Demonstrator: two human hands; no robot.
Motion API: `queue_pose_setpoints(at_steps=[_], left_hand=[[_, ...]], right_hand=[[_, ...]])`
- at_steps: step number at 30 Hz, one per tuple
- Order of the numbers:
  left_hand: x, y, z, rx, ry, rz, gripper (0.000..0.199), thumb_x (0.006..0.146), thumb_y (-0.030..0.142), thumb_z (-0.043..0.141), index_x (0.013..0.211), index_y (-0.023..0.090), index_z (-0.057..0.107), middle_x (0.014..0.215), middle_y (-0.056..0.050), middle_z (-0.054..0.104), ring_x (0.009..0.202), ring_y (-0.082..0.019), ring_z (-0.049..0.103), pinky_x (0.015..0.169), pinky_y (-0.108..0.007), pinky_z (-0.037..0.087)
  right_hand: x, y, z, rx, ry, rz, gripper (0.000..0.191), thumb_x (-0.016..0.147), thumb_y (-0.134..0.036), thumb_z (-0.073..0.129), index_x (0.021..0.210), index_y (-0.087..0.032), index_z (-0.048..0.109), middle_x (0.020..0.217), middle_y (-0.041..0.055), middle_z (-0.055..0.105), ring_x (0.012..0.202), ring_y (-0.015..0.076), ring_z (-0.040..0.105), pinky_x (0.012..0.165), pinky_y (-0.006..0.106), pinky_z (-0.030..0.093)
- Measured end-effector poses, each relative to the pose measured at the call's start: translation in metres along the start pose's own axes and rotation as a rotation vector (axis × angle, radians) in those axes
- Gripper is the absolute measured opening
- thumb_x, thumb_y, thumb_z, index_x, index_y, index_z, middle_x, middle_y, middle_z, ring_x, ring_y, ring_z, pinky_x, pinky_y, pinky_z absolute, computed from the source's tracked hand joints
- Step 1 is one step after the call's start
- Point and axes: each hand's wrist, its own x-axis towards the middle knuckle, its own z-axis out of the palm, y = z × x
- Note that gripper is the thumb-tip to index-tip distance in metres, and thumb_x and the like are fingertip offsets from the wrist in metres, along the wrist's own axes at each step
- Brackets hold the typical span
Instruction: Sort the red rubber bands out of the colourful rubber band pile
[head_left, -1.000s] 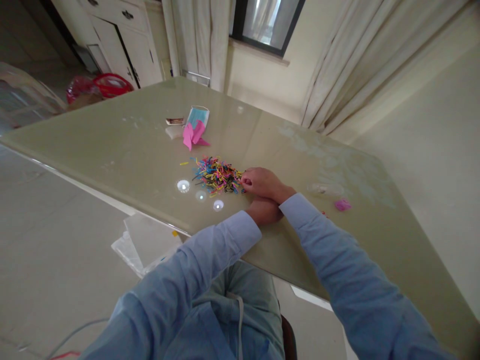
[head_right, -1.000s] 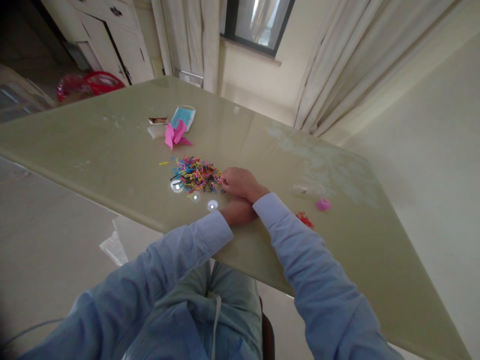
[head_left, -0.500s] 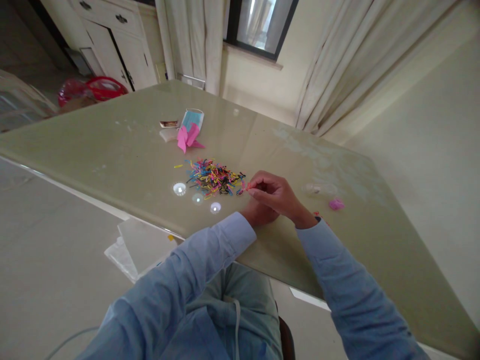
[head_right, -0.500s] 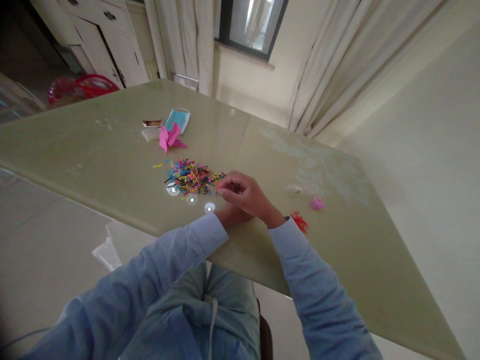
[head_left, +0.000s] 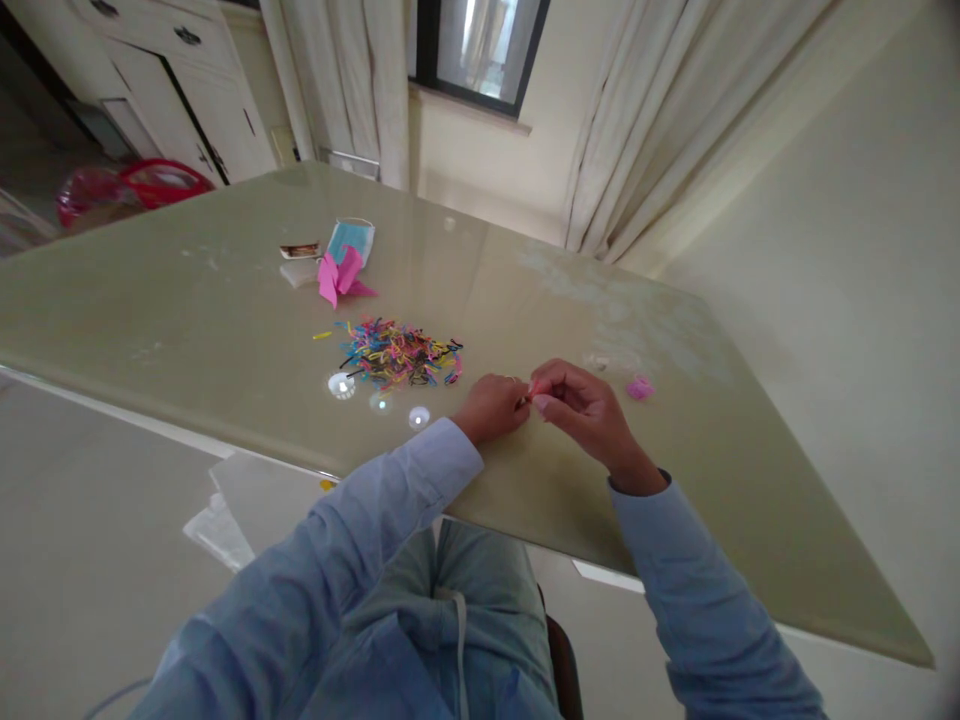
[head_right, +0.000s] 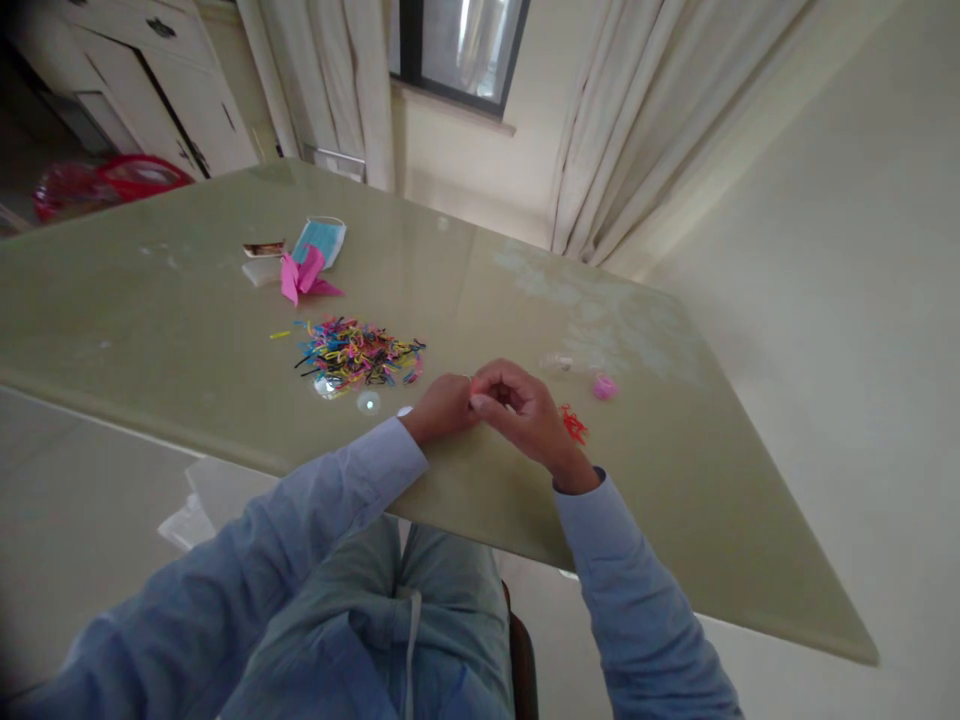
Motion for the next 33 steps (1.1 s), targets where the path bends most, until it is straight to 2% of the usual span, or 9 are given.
queue_pose_setpoints(at_steps=[3, 6, 8, 11, 16, 19, 27, 33], left_hand=[[-0.002, 0.001, -0.007, 0.009, -0.047, 0.016, 0.026, 0.090, 0.024, 0.054, 0.105, 0.019, 0.074, 0.096, -0.008, 0.074, 0.091, -0.023, 0.068, 0.085, -0.035, 0.049], [-0.003, 0.002, -0.010, 0.010, -0.057, 0.011, 0.027, 0.090, 0.023, 0.053, 0.106, 0.019, 0.074, 0.098, -0.008, 0.074, 0.094, -0.023, 0.068, 0.087, -0.035, 0.048], [-0.003, 0.001, -0.010, 0.004, -0.054, 0.017, 0.027, 0.090, 0.023, 0.053, 0.106, 0.018, 0.074, 0.098, -0.008, 0.074, 0.093, -0.023, 0.068, 0.087, -0.035, 0.048], [-0.003, 0.001, -0.009, -0.006, -0.044, 0.014, 0.027, 0.089, 0.022, 0.054, 0.105, 0.018, 0.075, 0.096, -0.008, 0.074, 0.091, -0.023, 0.068, 0.086, -0.035, 0.048], [-0.003, -0.001, -0.009, -0.023, -0.030, 0.005, 0.026, 0.088, 0.021, 0.054, 0.103, 0.018, 0.075, 0.091, -0.007, 0.074, 0.087, -0.021, 0.067, 0.084, -0.033, 0.048], [-0.002, -0.002, -0.009, -0.037, -0.021, 0.007, 0.026, 0.087, 0.020, 0.055, 0.102, 0.017, 0.075, 0.092, -0.007, 0.074, 0.086, -0.021, 0.066, 0.083, -0.032, 0.048], [-0.004, -0.002, -0.009, -0.084, -0.001, -0.004, 0.024, 0.086, 0.016, 0.057, 0.102, 0.016, 0.076, 0.090, -0.007, 0.074, 0.083, -0.019, 0.065, 0.081, -0.031, 0.047], [-0.006, -0.005, -0.007, -0.162, 0.054, 0.007, 0.023, 0.084, 0.012, 0.060, 0.100, 0.013, 0.076, 0.089, -0.007, 0.074, 0.081, -0.018, 0.064, 0.079, -0.029, 0.046]], right_hand=[[-0.025, 0.007, -0.036, -0.183, 0.139, 0.093, 0.021, 0.084, -0.040, 0.067, 0.082, -0.021, 0.060, 0.078, 0.0012, 0.056, 0.063, 0.0120, 0.050, 0.055, 0.026, 0.040], [-0.051, 0.021, -0.076, -0.477, 0.256, 0.163, 0.018, 0.081, -0.037, 0.066, 0.078, -0.021, 0.059, 0.069, -0.0006, 0.055, 0.056, 0.0115, 0.046, 0.053, 0.027, 0.038], [-0.067, 0.032, -0.097, -0.652, 0.271, 0.164, 0.016, 0.079, -0.036, 0.065, 0.075, -0.021, 0.059, 0.069, 0.0000, 0.057, 0.053, 0.0107, 0.044, 0.054, 0.028, 0.039], [-0.084, 0.046, -0.116, -0.762, 0.204, 0.174, 0.017, 0.077, -0.037, 0.063, 0.072, -0.021, 0.060, 0.072, 0.0022, 0.060, 0.053, 0.0112, 0.046, 0.056, 0.029, 0.041], [-0.089, 0.059, -0.117, -0.769, 0.143, 0.179, 0.025, 0.081, -0.044, 0.062, 0.073, -0.020, 0.063, 0.073, 0.0046, 0.063, 0.054, 0.0124, 0.050, 0.057, 0.029, 0.043], [-0.087, 0.064, -0.114, -0.739, 0.169, 0.186, 0.027, 0.081, -0.046, 0.063, 0.075, -0.020, 0.064, 0.073, 0.0043, 0.063, 0.054, 0.0125, 0.050, 0.055, 0.028, 0.042], [-0.109, 0.083, -0.120, -0.485, 0.535, 0.342, 0.032, 0.076, -0.050, 0.065, 0.078, -0.018, 0.065, 0.070, 0.0023, 0.063, 0.061, 0.0148, 0.055, 0.059, 0.028, 0.045], [-0.116, 0.083, -0.127, -0.492, 0.586, 0.468, 0.041, 0.078, -0.057, 0.059, 0.076, -0.017, 0.065, 0.056, -0.0005, 0.054, 0.054, 0.0149, 0.050, 0.054, 0.028, 0.040]])
